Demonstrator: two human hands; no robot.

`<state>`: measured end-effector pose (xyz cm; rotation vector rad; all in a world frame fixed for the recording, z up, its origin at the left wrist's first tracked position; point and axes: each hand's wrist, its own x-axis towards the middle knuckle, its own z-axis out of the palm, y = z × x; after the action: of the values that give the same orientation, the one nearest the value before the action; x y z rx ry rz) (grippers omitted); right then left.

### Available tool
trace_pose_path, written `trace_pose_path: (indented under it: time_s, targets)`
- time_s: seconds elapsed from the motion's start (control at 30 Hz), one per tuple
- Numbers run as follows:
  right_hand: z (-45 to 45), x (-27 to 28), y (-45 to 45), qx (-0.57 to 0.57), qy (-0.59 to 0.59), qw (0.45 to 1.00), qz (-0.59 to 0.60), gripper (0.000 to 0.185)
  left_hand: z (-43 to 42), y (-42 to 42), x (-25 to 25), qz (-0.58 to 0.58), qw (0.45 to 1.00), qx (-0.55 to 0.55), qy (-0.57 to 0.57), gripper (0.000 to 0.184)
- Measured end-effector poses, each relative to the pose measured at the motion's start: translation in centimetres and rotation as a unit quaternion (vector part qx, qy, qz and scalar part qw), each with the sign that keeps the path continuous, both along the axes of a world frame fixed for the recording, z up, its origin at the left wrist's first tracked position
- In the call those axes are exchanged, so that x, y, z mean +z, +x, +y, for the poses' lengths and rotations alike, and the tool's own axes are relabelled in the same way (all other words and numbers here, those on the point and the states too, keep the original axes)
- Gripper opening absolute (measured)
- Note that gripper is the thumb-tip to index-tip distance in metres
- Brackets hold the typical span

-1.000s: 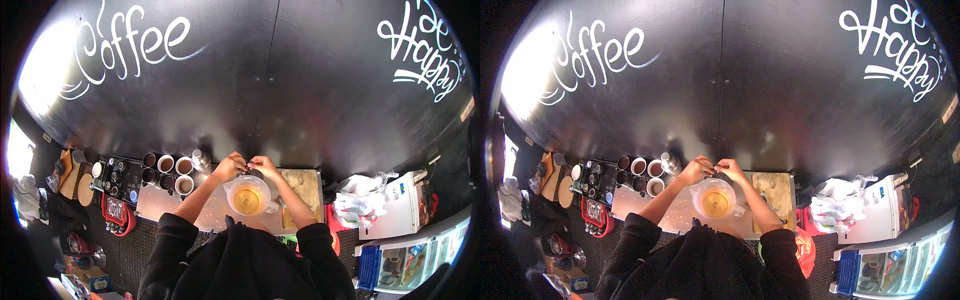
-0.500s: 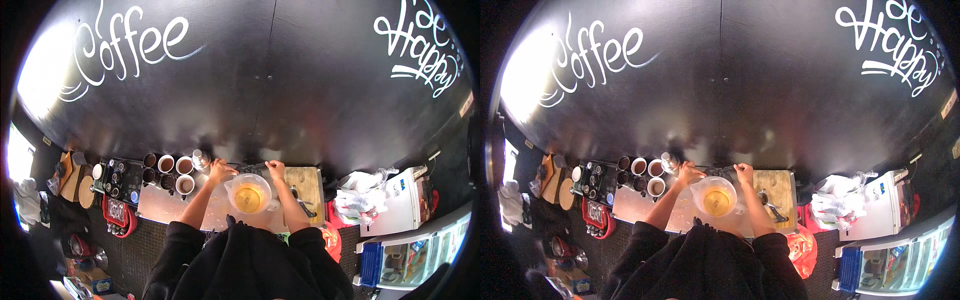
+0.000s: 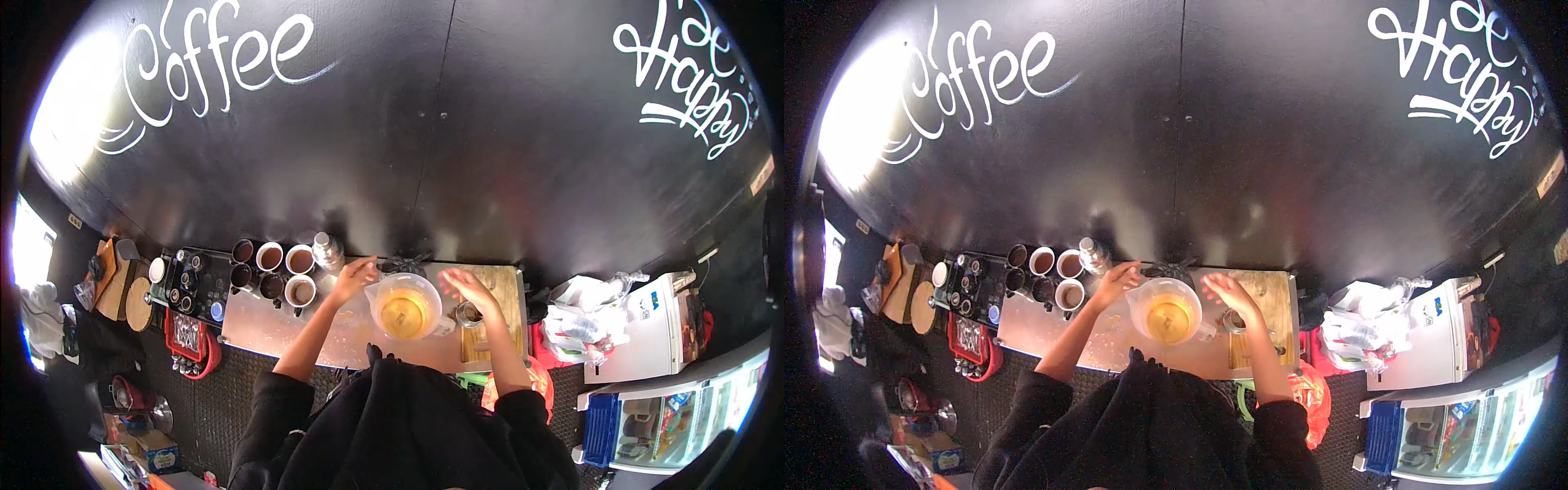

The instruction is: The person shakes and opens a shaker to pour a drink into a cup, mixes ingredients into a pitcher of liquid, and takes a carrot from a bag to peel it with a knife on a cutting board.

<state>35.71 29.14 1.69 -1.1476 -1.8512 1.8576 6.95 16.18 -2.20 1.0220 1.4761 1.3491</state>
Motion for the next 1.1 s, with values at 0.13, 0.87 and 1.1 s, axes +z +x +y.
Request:
trace_pose_path:
  time_s: [0.13, 0.87, 1.1]
  targets:
    - [-2.9, -0.8, 3.1, 0.196, -0.024, 0.980, 0.025, 0.039, -1.7, -1.1, 0.1, -0.018, 0.995, -0.011, -0.095, 0.041]
    - [-12.0, -7.0, 0.4, -0.060, -0.155, 0.984, 0.067, 0.040, -4.2, 1.9, 4.8, -0.076, 0.989, 0.086, -0.093, 0.040]
    - [-13.6, -7.3, -3.2, 0.021, -0.113, 0.959, 0.260, 0.034, -3.8, 0.7, 4.5, -0.004, 0.991, 0.136, -0.021, 0.037]
